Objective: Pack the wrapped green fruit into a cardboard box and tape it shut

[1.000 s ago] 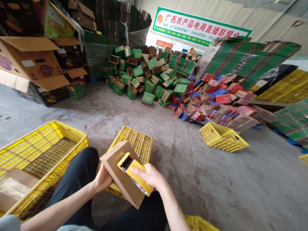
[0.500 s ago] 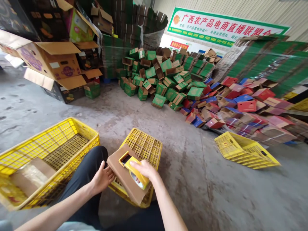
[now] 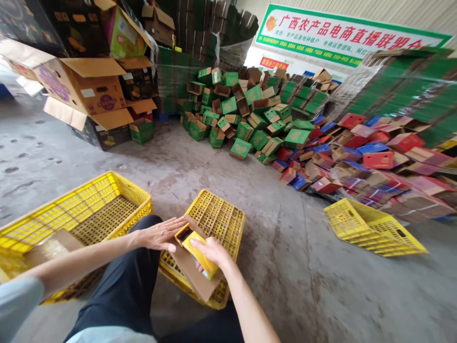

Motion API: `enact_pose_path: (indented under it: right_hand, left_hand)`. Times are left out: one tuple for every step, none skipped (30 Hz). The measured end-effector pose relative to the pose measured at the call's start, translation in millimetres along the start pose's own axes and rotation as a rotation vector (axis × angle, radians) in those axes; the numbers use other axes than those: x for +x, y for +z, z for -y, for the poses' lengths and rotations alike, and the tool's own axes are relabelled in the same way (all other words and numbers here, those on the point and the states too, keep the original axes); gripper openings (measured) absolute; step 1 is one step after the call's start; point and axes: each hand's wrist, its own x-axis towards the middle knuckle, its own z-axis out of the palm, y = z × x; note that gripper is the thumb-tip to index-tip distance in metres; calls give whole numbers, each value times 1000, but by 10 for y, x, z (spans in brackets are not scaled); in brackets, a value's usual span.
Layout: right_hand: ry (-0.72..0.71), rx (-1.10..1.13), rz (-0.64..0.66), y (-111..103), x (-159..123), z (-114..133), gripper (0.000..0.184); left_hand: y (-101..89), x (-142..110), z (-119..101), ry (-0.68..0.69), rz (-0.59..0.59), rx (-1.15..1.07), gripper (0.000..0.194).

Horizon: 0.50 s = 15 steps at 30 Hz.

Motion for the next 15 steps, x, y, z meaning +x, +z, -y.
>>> enact_pose_path:
  right_hand:
    - [5,-1,1,6,1,4,48]
    - [11,-3,3,9,7,8,48]
    - [15,-6,4,7,16,10,48]
    - [18,-10,6,1,26,10,49]
    - [19,-14,7,-9,37,8,50]
    - [20,-20,7,-22,44,5,51]
    - [21,-25,7,-36,49,0,51]
    - [22,-30,5,-52,48,-6,52]
    - [24,-35,3,-66,43,-13,51]
    - [28,-39,1,-80,32,-21,51]
    - [32,-44,1,-93,15,-29,50]
    - [37,-49,4,-104,-6,-38,50]
    - [43,-53,10,-116,-31,-49,50]
    - [48,-57,16,-127,-59,-64,50]
    - [54,-59,23,-139,-90,-82,49]
  left_hand:
    - [-2,12,50,25,35,-22,103]
    - [6,13,83,41,30,-68,105]
    - [18,8,98,51,-15,-131,106]
    - [30,1,97,58,-84,-205,105]
    - [37,-5,85,59,-156,-282,102]
    - [38,-6,64,52,-214,-360,98]
    - [31,-4,41,36,-247,-430,95]
    - [19,3,20,14,-254,-491,93]
    - [3,12,2,-10,-243,-541,92]
    - [-12,21,-9,-36,-233,-582,91]
    - [-26,28,-13,-59,-227,-611,90]
    - [-34,32,-11,-76,-227,-628,89]
    - [-36,33,-3,-85,-227,-631,89]
    - [-33,30,8,-84,-226,-618,88]
    - [-25,25,22,-74,-224,-590,87]
